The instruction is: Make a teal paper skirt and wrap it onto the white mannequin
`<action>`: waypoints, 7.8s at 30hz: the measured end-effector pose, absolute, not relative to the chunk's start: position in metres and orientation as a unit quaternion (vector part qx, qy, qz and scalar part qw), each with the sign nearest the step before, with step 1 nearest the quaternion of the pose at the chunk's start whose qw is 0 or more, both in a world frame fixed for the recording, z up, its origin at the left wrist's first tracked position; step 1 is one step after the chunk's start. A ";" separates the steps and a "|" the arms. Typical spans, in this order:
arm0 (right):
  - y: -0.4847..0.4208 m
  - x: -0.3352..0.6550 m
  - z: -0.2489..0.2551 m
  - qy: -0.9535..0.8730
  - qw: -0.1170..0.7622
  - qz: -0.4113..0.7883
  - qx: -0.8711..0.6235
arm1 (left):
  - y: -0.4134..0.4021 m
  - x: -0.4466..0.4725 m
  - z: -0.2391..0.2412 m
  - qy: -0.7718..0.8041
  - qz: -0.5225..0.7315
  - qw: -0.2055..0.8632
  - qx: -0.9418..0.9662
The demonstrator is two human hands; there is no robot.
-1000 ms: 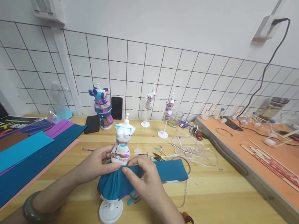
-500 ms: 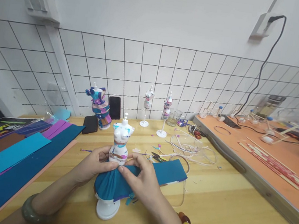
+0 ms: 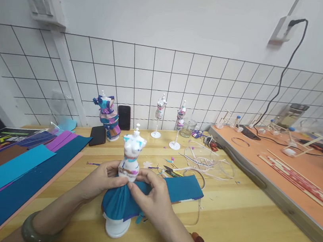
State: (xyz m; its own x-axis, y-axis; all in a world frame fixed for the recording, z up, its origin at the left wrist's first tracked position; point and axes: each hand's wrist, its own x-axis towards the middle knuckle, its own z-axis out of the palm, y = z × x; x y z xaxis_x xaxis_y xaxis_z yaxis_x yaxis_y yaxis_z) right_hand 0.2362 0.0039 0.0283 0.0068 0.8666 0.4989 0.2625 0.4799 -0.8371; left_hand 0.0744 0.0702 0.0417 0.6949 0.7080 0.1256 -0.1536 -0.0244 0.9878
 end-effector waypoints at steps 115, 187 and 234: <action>-0.002 0.241 0.026 -0.799 0.428 -0.114 -0.406 | 0.067 0.090 0.043 0.319 0.462 0.681 0.470; -0.001 0.247 0.033 -0.731 0.479 0.182 -0.450 | 0.066 0.075 0.046 0.225 0.320 0.640 0.662; -0.004 0.254 0.043 -0.749 0.481 0.214 -0.403 | 0.067 0.073 0.048 0.324 0.347 0.475 0.741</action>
State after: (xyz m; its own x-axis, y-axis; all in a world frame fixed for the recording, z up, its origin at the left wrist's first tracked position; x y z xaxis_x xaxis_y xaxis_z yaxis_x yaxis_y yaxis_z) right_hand 0.2536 -0.0036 0.0430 -0.2126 0.8091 0.5478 0.3965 0.5838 -0.7085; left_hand 0.0733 0.0672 0.0479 0.5492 0.8096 0.2072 0.1490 -0.3388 0.9290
